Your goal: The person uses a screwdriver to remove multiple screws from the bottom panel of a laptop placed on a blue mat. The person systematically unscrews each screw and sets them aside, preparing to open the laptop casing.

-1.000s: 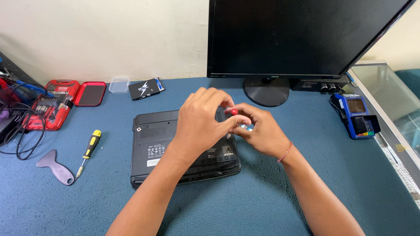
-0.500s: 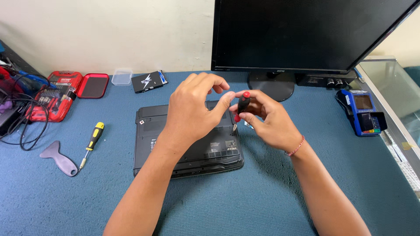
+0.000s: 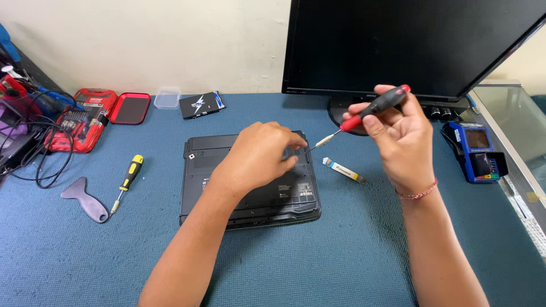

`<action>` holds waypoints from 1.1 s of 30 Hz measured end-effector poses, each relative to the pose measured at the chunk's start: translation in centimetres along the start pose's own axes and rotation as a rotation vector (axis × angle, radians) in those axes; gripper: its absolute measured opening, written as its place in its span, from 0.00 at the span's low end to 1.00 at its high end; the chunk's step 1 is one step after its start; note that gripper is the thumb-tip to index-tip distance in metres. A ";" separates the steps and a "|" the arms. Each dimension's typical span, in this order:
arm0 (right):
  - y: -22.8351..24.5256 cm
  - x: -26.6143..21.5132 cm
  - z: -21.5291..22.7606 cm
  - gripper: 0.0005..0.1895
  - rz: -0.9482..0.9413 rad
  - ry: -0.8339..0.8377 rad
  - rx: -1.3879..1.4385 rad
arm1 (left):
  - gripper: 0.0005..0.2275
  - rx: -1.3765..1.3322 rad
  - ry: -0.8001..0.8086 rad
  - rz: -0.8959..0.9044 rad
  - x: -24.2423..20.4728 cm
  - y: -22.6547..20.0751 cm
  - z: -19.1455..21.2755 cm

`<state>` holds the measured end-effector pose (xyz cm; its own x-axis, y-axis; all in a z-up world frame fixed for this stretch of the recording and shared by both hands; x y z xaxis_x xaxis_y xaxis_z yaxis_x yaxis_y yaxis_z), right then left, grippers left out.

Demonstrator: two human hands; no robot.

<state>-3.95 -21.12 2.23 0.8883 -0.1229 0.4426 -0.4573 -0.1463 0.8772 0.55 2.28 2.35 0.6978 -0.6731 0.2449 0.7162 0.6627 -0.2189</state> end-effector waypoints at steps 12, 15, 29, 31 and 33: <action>-1.2 0.1 1.7 0.18 0.059 -0.150 0.181 | 0.04 0.013 -0.282 0.024 0.1 -0.3 1.2; -0.9 -0.1 0.9 0.17 0.076 -0.153 0.170 | 0.03 0.002 -0.393 0.026 -0.2 -0.5 1.4; -0.9 -0.6 0.0 0.16 0.068 -0.153 0.170 | 0.03 -0.083 -0.503 -0.038 0.2 -1.8 0.3; -0.8 -0.6 0.0 0.16 0.071 -0.151 0.176 | 0.03 -0.081 -0.506 -0.044 0.2 -1.8 0.3; -0.5 -0.7 -0.1 0.15 0.065 -0.146 0.164 | 0.03 -0.082 -0.516 -0.039 0.2 -1.8 0.2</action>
<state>-4.36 -20.84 1.47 0.8467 -0.2758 0.4550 -0.5246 -0.2900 0.8005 -0.63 0.99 3.02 0.5869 -0.4340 0.6835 0.7550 0.5983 -0.2684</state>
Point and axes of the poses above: each hand's wrist, its own x-axis towards the middle knuckle, its own z-axis out of the back of the hand, y = z × x, the point moved 1 cm from there along x, towards the middle knuckle, and after that the axes turned 13 degrees about x, right-handed, at the moved point
